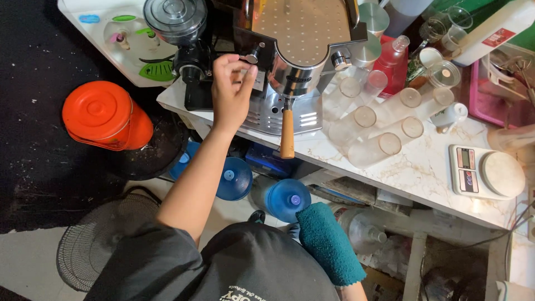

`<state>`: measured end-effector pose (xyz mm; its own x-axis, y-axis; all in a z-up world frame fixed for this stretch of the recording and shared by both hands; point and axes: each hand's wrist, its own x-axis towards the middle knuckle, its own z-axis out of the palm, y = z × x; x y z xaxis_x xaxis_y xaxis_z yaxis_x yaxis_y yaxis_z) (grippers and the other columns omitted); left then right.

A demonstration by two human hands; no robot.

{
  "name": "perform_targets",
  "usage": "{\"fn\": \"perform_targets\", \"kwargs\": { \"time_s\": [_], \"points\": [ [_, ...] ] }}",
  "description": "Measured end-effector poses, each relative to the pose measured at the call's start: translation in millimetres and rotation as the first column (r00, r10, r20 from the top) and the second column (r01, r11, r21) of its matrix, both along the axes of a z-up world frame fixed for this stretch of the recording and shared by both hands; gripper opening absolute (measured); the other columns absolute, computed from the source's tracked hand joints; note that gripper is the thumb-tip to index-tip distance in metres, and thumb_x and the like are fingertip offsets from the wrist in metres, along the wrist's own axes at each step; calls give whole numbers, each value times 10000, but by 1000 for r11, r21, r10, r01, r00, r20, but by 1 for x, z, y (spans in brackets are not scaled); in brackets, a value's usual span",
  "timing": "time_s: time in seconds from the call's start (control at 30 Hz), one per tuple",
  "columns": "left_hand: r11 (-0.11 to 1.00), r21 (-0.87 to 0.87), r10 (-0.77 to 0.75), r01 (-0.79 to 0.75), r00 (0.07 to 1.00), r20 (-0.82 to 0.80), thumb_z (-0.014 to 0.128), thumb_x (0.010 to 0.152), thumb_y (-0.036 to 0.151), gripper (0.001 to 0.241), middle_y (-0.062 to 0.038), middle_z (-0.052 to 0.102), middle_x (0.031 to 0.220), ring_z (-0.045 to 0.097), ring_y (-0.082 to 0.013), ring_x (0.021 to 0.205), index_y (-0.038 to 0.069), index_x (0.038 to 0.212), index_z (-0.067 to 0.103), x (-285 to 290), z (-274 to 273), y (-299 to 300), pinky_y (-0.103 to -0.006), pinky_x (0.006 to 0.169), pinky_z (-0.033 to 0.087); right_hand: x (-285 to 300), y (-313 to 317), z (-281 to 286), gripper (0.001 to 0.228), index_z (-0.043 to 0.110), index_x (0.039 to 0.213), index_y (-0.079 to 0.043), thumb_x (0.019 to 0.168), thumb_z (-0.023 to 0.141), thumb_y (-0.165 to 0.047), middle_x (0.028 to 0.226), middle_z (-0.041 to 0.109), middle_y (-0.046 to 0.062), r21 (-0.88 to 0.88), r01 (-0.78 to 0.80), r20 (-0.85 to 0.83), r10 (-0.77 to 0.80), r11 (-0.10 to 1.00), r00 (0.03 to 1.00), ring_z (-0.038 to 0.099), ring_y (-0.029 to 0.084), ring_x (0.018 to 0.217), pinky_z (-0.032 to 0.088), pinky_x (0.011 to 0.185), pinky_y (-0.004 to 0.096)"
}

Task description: Cleaning plastic containers with a cloth and organizing glasses and cups on a coffee shop counter.

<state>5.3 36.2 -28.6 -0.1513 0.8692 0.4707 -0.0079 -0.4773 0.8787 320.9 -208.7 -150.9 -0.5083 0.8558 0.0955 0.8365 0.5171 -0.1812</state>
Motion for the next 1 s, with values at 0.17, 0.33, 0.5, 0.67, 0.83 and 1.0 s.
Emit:
{"fn": "perform_targets", "kwargs": {
  "time_s": [0.17,0.33,0.5,0.67,0.83,1.0],
  "points": [
    [992,78,99,-95,994,-42,770,1031,176,449,-54,683,1070,629,-107,882,35,1313,450,2,11,8,-243,725,552,5,-5,1,67,672,716,-8,728,681,-73,756,648,223,-11,5,-2,-5,1000,1000,621,396,706,492,637,478],
    [979,145,155,-144,985,-70,787,1020,164,499,-44,679,1067,636,-92,859,49,1336,418,5,18,4,-231,689,506,16,-13,8,67,674,716,-9,730,683,-74,761,651,224,-28,29,-7,-29,999,1000,623,398,709,493,638,481],
    [980,140,156,-143,984,-82,778,1015,143,499,-51,669,1088,634,-93,852,45,1348,419,4,23,2,-229,672,505,23,-22,16,66,677,717,-11,732,685,-75,766,654,225,-46,50,-15,-51,998,999,625,399,712,495,638,483],
    [976,166,163,-143,980,-115,774,1022,136,501,-48,669,1088,638,-90,850,43,1357,412,1,23,4,-226,667,510,24,-27,13,66,679,717,-12,734,686,-76,771,656,227,-62,59,-31,-61,996,998,627,400,715,496,638,486],
    [974,182,161,-138,980,-118,786,1029,134,490,-41,675,1053,626,-89,824,36,1341,421,-4,23,4,-230,682,501,25,-45,10,66,682,718,-14,736,688,-77,776,659,228,-99,81,-45,-86,992,995,629,401,718,498,639,488],
    [996,82,-20,21,1000,-13,776,1049,212,436,-17,596,957,514,-81,754,45,1300,461,-12,38,-35,-228,666,432,21,-47,6,66,684,718,-15,738,690,-78,781,662,229,-123,84,-59,-92,989,994,631,403,721,499,639,491]
  ]
}}
